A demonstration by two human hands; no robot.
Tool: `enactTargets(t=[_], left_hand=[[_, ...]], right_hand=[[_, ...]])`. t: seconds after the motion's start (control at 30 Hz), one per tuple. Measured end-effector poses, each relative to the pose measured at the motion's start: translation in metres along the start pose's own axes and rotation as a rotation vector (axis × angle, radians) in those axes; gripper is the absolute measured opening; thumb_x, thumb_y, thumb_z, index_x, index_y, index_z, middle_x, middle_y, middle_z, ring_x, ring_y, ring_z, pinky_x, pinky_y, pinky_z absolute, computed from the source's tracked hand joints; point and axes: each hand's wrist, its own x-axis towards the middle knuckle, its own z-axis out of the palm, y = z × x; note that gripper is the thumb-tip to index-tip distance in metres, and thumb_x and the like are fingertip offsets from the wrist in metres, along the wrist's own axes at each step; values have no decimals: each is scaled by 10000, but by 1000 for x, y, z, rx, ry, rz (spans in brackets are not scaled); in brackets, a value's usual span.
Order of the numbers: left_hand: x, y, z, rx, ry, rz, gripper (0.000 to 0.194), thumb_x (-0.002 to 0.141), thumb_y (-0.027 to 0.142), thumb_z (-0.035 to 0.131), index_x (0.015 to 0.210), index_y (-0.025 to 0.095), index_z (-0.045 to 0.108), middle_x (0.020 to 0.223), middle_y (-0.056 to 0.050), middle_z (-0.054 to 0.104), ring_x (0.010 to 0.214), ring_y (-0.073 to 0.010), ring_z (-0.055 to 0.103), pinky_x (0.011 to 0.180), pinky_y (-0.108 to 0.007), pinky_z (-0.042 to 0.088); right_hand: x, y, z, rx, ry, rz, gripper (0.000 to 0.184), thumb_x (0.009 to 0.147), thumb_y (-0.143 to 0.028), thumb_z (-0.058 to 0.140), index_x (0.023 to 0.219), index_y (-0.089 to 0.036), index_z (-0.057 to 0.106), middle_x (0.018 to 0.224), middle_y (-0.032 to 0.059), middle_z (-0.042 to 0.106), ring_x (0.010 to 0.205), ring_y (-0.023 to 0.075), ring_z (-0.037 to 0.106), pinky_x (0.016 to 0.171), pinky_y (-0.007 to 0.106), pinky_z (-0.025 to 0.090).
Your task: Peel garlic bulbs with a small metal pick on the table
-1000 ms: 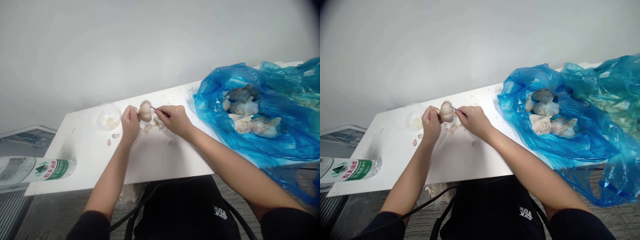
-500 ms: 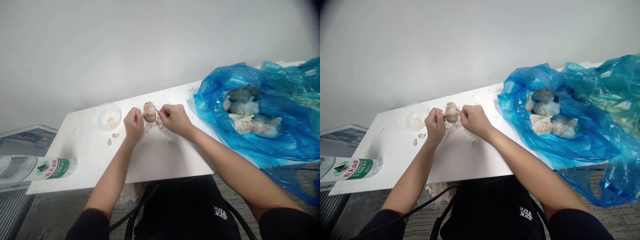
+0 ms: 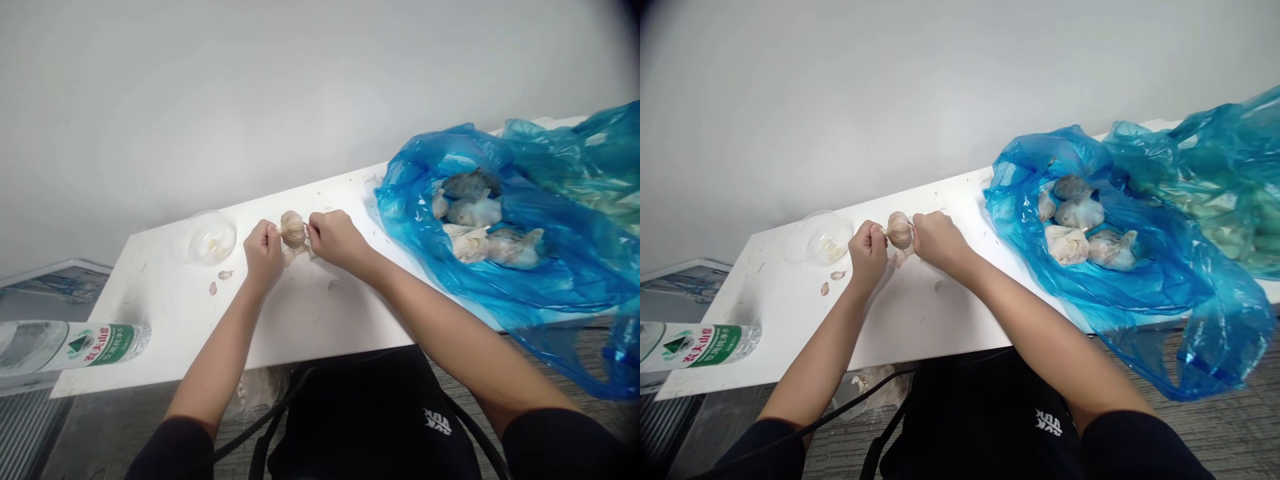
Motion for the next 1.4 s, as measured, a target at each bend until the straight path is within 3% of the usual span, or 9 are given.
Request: enactTargets(t=[0.5,0.87,1.03,1.2,1.27,1.4], left_hand=[[-1,-2,1,-6,-3,-121,308,962,256,399,659,201,419,585,34,423,572,-128,407,592,-268,309],[3,-7,-2,-18,6,-202,320,947,265,389,634,201,402,576,35,420,579,-126,405,599,-253,323],[6,-8,-4,-175,-10,-279,322,931,284,408,620,202,398,546,37,409,547,-119,393,569,-247,330],[14,-11,-11,-497,46,-427,331,901,357,462,624,205,367,527,59,327,479,-92,320,470,-215,281],[17,-11,-12,-570,60,-469,322,868,355,501,622,201,362,537,62,309,474,-81,303,453,-202,271],[20,-7,-13,-703,53,-597,310,796,361,552,629,201,346,545,66,295,461,-66,292,417,-183,256]], right_hand=[[4,-8,-2,16,-27,54,222,911,-172,447,887,-142,666,827,123,696,694,211,591,566,293,288],[14,-10,6,145,-7,115,239,900,-202,451,794,-159,661,775,95,692,679,184,579,595,271,311],[20,1,9,436,60,208,207,802,-202,522,605,-169,574,618,13,607,626,134,508,602,245,310],[17,24,0,590,29,285,225,822,-271,491,697,-145,629,554,-16,570,529,112,475,547,224,320],[13,28,-5,543,-19,245,236,829,-280,516,674,-145,633,553,-11,573,537,112,481,555,225,323],[5,23,-11,161,-136,127,243,901,-256,512,782,-159,699,755,57,684,705,150,585,643,242,360]])
